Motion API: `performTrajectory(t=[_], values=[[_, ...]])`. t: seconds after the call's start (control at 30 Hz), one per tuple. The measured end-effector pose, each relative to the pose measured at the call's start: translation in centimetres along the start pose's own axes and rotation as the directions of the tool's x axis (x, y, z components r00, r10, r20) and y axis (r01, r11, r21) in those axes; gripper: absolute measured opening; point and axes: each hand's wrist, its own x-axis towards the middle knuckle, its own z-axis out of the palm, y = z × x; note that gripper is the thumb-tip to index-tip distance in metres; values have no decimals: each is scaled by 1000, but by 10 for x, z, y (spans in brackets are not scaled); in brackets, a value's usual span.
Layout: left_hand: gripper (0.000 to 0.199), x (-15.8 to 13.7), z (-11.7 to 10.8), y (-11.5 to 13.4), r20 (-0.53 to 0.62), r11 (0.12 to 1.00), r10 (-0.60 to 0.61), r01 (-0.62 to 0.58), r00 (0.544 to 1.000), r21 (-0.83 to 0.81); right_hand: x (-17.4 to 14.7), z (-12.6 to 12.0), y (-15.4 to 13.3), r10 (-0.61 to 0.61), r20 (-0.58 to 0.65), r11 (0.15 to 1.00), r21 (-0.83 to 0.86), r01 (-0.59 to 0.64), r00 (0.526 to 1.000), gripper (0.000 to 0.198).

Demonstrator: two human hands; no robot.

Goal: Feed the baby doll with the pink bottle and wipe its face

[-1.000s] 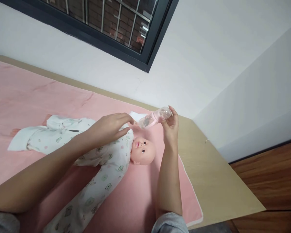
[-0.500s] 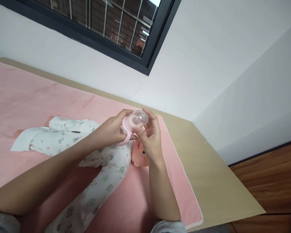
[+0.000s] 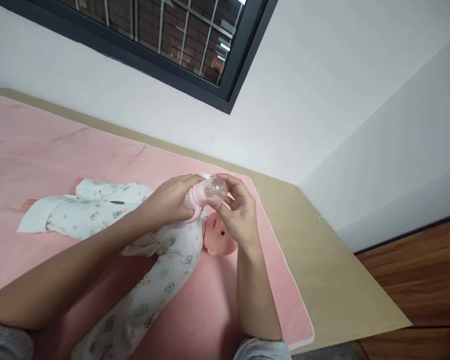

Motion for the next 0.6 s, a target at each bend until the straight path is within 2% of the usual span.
performTrajectory(t=[0.33,0.6], values=[[37,-1,-7,-2,49,994,37,-42,998,98,2,-8,1,-6,110,1000,-7,7,994,45],[45,0,-13,5,-5,989,41,-40,999,145,3,-10,4,-72,111,997,29,69,991,44]])
